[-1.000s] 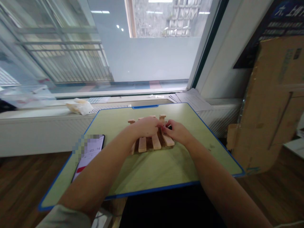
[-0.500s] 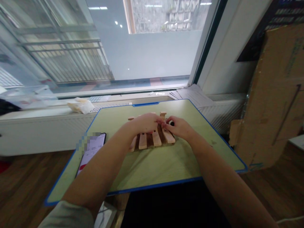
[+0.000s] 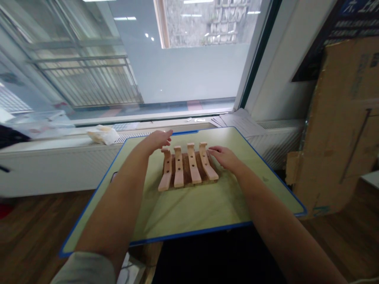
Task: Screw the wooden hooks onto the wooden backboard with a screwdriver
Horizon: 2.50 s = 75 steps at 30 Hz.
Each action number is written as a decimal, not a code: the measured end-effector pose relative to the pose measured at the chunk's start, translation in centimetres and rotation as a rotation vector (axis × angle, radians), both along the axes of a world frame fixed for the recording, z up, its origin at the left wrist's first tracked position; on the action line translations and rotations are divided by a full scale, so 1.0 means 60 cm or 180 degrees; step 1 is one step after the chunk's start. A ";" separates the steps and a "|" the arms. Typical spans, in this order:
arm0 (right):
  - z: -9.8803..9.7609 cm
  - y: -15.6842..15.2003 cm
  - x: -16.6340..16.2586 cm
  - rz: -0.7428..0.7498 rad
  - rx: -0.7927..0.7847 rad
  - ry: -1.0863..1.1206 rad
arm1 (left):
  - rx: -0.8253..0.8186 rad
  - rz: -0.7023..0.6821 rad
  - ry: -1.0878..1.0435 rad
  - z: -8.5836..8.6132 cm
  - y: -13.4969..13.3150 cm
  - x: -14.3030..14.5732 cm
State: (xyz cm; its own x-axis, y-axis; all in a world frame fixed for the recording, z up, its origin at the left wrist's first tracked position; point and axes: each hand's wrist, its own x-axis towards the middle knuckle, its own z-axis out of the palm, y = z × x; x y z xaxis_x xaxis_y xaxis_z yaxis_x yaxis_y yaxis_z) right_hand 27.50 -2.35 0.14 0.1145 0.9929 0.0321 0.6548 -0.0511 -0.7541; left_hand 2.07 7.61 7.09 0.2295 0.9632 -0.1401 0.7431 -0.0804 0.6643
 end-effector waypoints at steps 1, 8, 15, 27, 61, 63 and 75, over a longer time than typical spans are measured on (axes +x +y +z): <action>0.000 -0.001 -0.001 0.0086 -0.0037 0.0115 | -0.0348 -0.0041 -0.0123 -0.007 0.003 0.000; 0.002 0.000 -0.001 0.0076 -0.0394 0.0301 | -0.0690 -0.0256 -0.0097 -0.034 0.003 0.010; 0.017 -0.019 -0.006 0.0426 -0.0654 -0.0039 | -0.1083 -0.0399 -0.0483 -0.092 -0.025 -0.007; -0.011 0.089 0.008 0.0715 -0.0034 -0.1403 | 0.0344 -0.0032 -0.1233 -0.178 0.000 0.019; -0.018 0.089 -0.021 0.1088 0.0093 -0.2609 | 0.1856 -0.1890 0.1220 -0.186 0.010 0.052; -0.021 0.090 -0.020 0.1052 0.0109 -0.2574 | 0.1829 -0.1874 0.1274 -0.185 0.008 0.053; -0.023 0.096 -0.018 0.0736 -0.0078 -0.2060 | 0.1053 -0.0892 0.0421 -0.175 -0.004 0.056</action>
